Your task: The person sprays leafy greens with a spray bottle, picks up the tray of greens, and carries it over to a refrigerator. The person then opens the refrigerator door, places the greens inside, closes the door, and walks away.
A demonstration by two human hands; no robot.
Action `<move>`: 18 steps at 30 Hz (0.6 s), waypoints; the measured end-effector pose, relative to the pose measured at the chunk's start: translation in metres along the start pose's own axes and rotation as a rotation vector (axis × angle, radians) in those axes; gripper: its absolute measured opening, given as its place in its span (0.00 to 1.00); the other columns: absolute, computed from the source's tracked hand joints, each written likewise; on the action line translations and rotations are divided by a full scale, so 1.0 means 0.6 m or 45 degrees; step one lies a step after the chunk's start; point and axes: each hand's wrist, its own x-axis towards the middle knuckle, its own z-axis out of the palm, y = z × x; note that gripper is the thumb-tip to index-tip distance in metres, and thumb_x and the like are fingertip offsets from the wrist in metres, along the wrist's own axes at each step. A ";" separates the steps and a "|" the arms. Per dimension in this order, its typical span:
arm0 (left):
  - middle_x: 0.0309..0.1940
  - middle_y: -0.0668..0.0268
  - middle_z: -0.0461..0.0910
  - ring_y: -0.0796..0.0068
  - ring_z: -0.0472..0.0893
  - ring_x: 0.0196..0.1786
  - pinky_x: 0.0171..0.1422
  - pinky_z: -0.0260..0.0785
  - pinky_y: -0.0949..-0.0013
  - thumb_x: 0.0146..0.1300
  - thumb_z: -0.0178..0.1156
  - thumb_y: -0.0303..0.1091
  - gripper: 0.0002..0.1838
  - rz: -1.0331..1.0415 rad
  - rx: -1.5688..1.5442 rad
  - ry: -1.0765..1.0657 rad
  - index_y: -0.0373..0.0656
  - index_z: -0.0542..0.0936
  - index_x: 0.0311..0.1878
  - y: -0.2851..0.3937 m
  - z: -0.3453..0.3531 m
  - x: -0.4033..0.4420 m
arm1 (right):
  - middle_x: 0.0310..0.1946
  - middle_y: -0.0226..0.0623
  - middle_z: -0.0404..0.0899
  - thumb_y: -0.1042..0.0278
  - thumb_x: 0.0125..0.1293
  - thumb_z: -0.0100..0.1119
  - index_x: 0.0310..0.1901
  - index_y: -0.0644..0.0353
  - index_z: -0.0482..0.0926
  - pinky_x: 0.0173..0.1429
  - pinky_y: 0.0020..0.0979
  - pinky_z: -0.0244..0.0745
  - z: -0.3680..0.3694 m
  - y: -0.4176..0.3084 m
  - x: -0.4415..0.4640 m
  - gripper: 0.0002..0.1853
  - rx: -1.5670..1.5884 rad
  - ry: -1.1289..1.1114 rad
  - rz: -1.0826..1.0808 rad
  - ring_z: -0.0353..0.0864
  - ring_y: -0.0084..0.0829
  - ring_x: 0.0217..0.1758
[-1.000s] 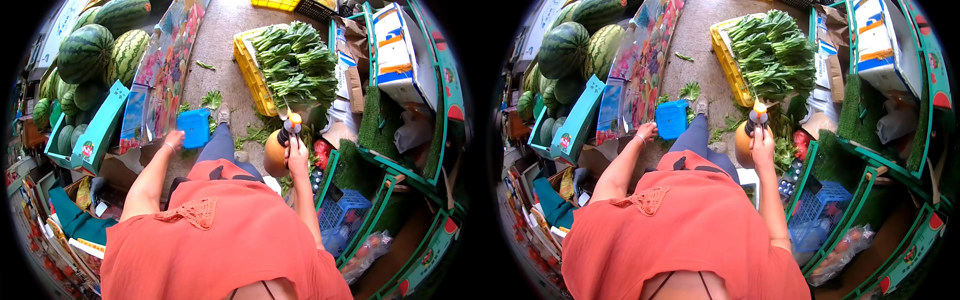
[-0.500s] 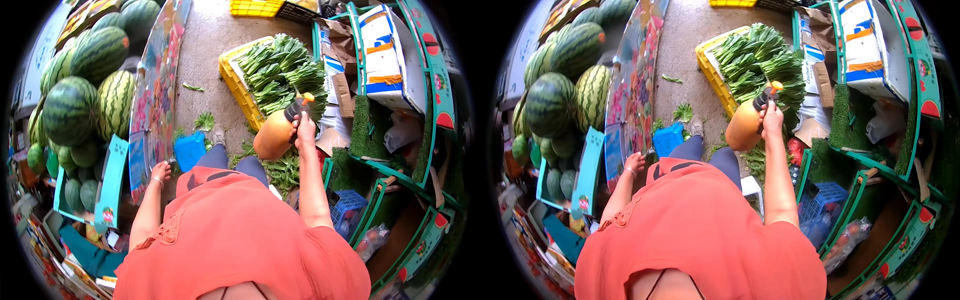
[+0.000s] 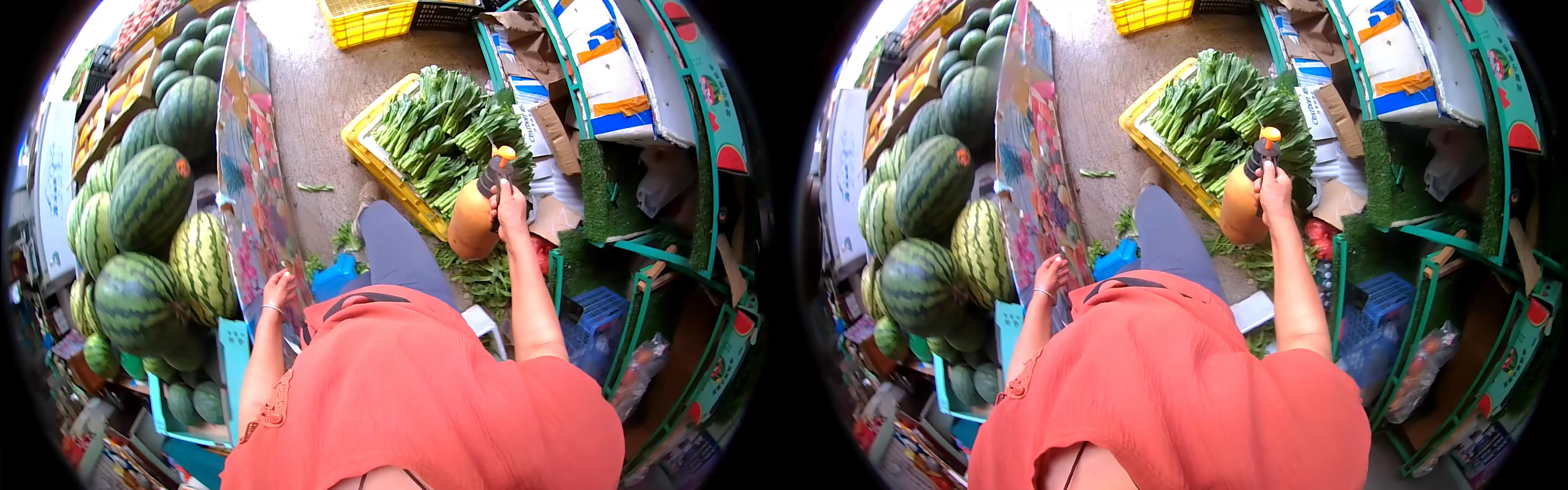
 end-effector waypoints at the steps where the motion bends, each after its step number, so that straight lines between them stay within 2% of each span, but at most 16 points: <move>1: 0.38 0.68 0.73 0.74 0.73 0.36 0.32 0.64 0.73 0.56 0.51 0.40 0.19 0.013 0.024 -0.016 0.47 0.66 0.50 0.016 -0.001 0.014 | 0.10 0.26 0.60 0.53 0.61 0.39 0.29 0.60 0.66 0.11 0.21 0.56 0.001 0.001 0.010 0.16 -0.009 -0.021 0.023 0.57 0.18 0.07; 3: 0.41 0.67 0.73 0.71 0.73 0.40 0.37 0.65 0.68 0.55 0.51 0.42 0.20 0.005 0.118 -0.042 0.46 0.66 0.51 0.054 -0.008 0.041 | 0.10 0.25 0.60 0.53 0.61 0.39 0.29 0.59 0.66 0.11 0.20 0.55 0.004 0.003 0.026 0.16 0.012 -0.032 0.155 0.57 0.18 0.08; 7: 0.40 0.67 0.73 0.71 0.73 0.38 0.31 0.65 0.72 0.55 0.52 0.40 0.20 -0.121 0.198 -0.025 0.47 0.66 0.50 0.148 -0.041 0.079 | 0.11 0.26 0.60 0.54 0.62 0.38 0.29 0.59 0.66 0.11 0.22 0.57 0.004 0.013 0.047 0.16 0.242 0.207 0.115 0.57 0.19 0.08; 9: 0.41 0.66 0.72 0.70 0.73 0.39 0.33 0.65 0.70 0.55 0.51 0.40 0.21 -0.171 0.204 -0.024 0.48 0.64 0.52 0.211 -0.048 0.106 | 0.11 0.27 0.61 0.54 0.62 0.38 0.29 0.59 0.66 0.11 0.23 0.58 0.007 0.009 0.057 0.16 0.319 0.298 0.125 0.58 0.20 0.08; 11: 0.45 0.63 0.71 0.66 0.72 0.44 0.40 0.64 0.63 0.55 0.50 0.42 0.22 -0.108 0.313 0.002 0.47 0.62 0.52 0.268 -0.057 0.142 | 0.10 0.27 0.61 0.55 0.63 0.36 0.27 0.60 0.65 0.09 0.22 0.56 0.016 0.008 0.057 0.16 0.427 0.445 0.182 0.57 0.19 0.06; 14: 0.45 0.61 0.71 0.63 0.72 0.45 0.42 0.64 0.62 0.56 0.49 0.41 0.21 -0.096 0.244 0.074 0.45 0.62 0.52 0.363 -0.023 0.160 | 0.10 0.27 0.61 0.55 0.63 0.36 0.28 0.59 0.65 0.09 0.21 0.55 0.024 0.013 0.050 0.16 0.528 0.570 0.234 0.57 0.19 0.06; 17: 0.43 0.63 0.72 0.64 0.73 0.42 0.37 0.65 0.63 0.55 0.51 0.41 0.21 -0.103 0.416 -0.086 0.46 0.64 0.51 0.456 0.023 0.194 | 0.09 0.25 0.61 0.56 0.63 0.37 0.28 0.58 0.65 0.09 0.20 0.53 0.040 0.013 0.034 0.15 0.549 0.682 0.287 0.56 0.18 0.06; 18: 0.41 0.64 0.73 0.66 0.74 0.39 0.33 0.65 0.65 0.54 0.51 0.42 0.20 -0.067 0.503 -0.108 0.46 0.65 0.49 0.486 0.043 0.207 | 0.09 0.25 0.61 0.56 0.63 0.37 0.28 0.58 0.65 0.09 0.20 0.53 0.048 0.010 0.029 0.15 0.543 0.684 0.277 0.56 0.18 0.06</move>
